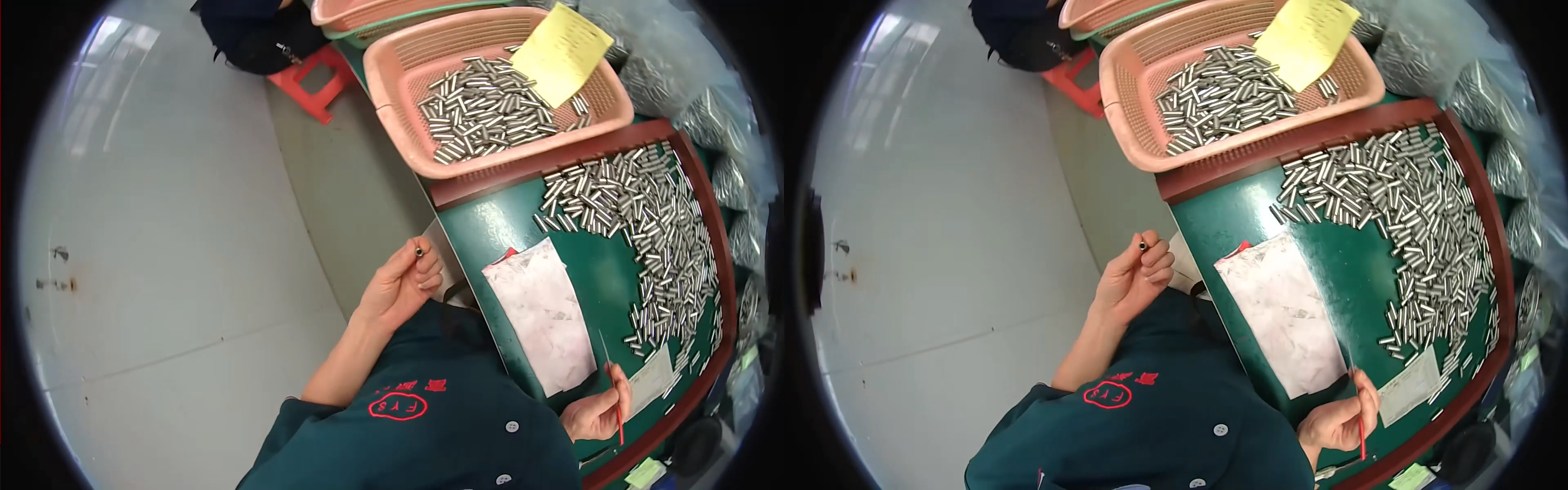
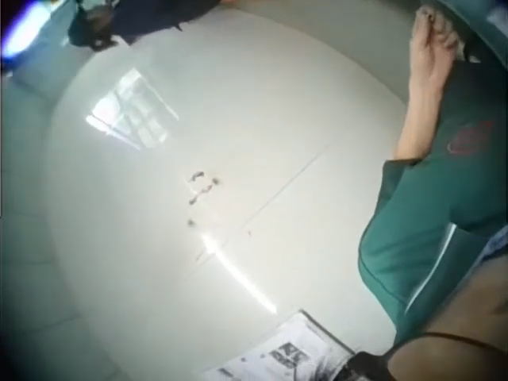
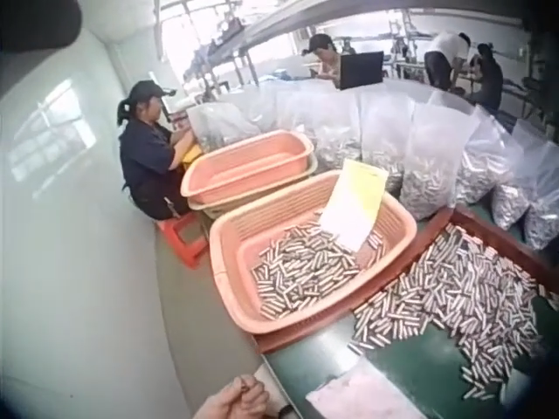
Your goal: Inspecting and cleaning small cylindrical metal parts using a thin tool.
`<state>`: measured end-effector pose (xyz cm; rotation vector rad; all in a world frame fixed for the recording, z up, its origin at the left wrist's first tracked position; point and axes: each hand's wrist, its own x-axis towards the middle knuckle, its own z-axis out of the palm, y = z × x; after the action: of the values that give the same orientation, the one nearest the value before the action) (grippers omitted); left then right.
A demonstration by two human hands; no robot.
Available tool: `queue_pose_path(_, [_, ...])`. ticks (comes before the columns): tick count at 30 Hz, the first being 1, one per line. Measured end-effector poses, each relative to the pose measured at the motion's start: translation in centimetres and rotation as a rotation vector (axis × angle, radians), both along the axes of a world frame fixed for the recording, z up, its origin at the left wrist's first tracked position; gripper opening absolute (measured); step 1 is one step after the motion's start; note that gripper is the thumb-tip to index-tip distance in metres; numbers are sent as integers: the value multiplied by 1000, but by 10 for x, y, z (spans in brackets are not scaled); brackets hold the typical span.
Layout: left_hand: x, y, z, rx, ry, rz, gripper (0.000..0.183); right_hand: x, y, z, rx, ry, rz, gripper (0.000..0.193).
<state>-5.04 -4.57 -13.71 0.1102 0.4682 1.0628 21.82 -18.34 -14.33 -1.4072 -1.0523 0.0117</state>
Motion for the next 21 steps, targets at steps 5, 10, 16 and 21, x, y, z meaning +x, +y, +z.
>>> queue_pose_path(5, [1, -2, -7, 40, 110, -1, 17, -2, 1, -3, -9, -67, -26, 17])
queue_pose_path(10, [-5, -7, -6, -23, 126, 33, 15, 0, 2, -1, -14, -26, -32, 17])
queue_pose_path(16, [-24, -28, -6, 3, -6, 239, 10, -4, 1, 2, 50, 80, 30, 18])
queue_pose_path(21, [-44, -50, -14, 67, -47, 499, 12, 6, -6, -7, 75, 235, 3, 20])
